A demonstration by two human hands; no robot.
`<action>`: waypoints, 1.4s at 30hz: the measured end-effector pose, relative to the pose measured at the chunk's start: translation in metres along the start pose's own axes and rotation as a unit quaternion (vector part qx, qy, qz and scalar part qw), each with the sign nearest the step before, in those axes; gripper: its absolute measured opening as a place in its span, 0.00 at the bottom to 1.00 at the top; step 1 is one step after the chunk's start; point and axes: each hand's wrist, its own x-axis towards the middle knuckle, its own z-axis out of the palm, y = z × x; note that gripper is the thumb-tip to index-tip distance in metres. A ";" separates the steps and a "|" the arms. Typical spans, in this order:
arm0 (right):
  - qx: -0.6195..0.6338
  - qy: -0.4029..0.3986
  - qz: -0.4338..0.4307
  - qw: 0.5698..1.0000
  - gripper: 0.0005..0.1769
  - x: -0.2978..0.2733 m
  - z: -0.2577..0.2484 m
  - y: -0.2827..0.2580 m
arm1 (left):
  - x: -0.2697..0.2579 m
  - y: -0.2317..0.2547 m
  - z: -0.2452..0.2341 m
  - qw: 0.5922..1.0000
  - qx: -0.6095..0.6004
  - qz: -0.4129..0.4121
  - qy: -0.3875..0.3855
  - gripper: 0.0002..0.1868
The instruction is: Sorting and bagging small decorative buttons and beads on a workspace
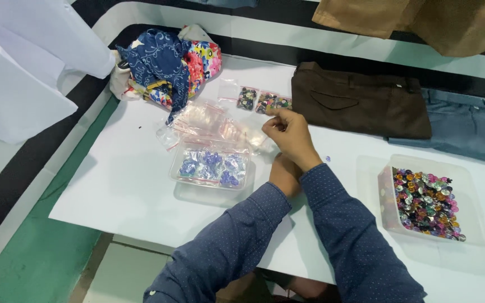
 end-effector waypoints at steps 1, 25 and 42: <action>0.001 0.000 -0.001 1.000 0.24 0.001 0.003 0.000 | 0.002 0.000 0.000 1.000 0.001 0.000 0.001 0.16; -0.006 0.081 -0.014 0.997 0.18 0.005 0.001 0.008 | 0.004 -0.004 0.017 0.998 -0.001 0.024 0.051 0.08; -0.282 -0.042 -0.020 0.958 0.09 -0.004 -0.003 0.002 | 0.006 -0.009 0.031 0.995 -0.007 0.039 0.092 0.06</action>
